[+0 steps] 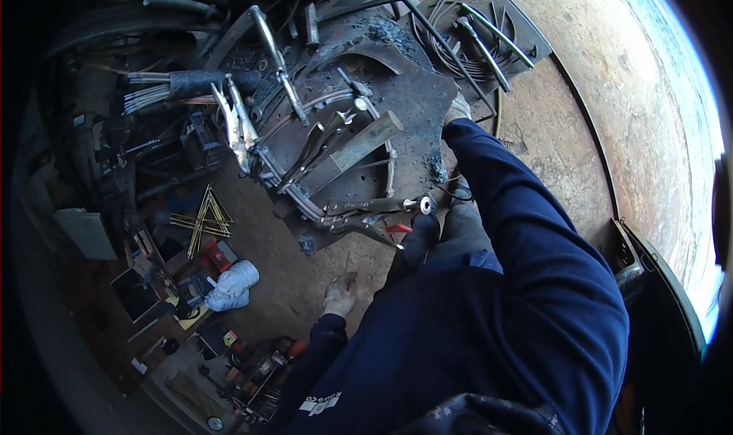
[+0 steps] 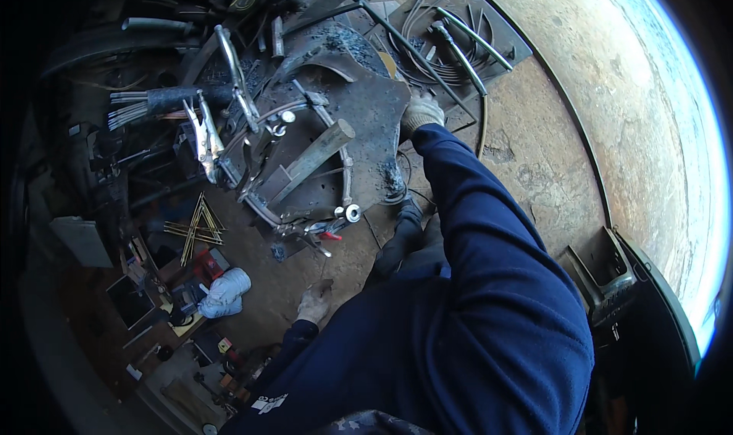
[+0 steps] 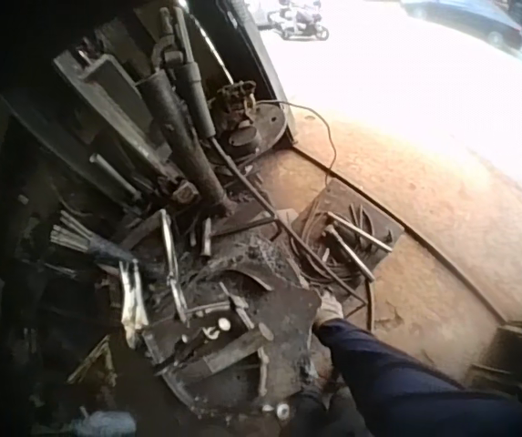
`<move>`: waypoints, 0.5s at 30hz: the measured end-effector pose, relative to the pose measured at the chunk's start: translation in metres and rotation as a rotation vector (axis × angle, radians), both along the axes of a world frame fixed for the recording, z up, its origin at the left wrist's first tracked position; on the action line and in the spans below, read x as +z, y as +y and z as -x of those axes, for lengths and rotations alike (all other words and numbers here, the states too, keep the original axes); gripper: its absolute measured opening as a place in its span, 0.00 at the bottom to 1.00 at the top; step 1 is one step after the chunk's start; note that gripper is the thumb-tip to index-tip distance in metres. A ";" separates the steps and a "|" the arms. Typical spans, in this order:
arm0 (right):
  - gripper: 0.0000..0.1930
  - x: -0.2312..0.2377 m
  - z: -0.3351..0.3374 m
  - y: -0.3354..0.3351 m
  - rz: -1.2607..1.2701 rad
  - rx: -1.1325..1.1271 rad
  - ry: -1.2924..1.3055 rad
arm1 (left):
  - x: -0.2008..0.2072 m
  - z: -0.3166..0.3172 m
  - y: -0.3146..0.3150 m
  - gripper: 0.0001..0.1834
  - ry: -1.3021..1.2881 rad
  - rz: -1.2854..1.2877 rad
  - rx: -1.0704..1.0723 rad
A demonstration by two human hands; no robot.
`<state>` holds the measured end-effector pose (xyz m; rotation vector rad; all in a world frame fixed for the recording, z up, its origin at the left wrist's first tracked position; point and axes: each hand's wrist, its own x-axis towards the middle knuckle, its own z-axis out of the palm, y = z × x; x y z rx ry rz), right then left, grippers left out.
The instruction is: The person uses an angle grinder to smooth and cut metal rods, and then uses a welding tool to fuse the pieces together into a circular metal frame.
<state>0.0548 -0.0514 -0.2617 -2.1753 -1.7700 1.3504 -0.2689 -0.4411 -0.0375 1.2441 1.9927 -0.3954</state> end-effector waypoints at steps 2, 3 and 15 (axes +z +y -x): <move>0.34 0.038 0.001 -0.004 0.093 0.014 -0.041 | 0.010 0.000 0.002 0.17 0.013 0.004 0.004; 0.36 0.065 0.000 -0.008 0.097 -0.048 -0.041 | 0.016 0.003 0.003 0.17 -0.021 0.035 0.009; 0.34 0.101 -0.079 -0.138 -0.319 -0.409 0.076 | 0.202 -0.006 0.084 0.23 -0.363 -0.259 0.362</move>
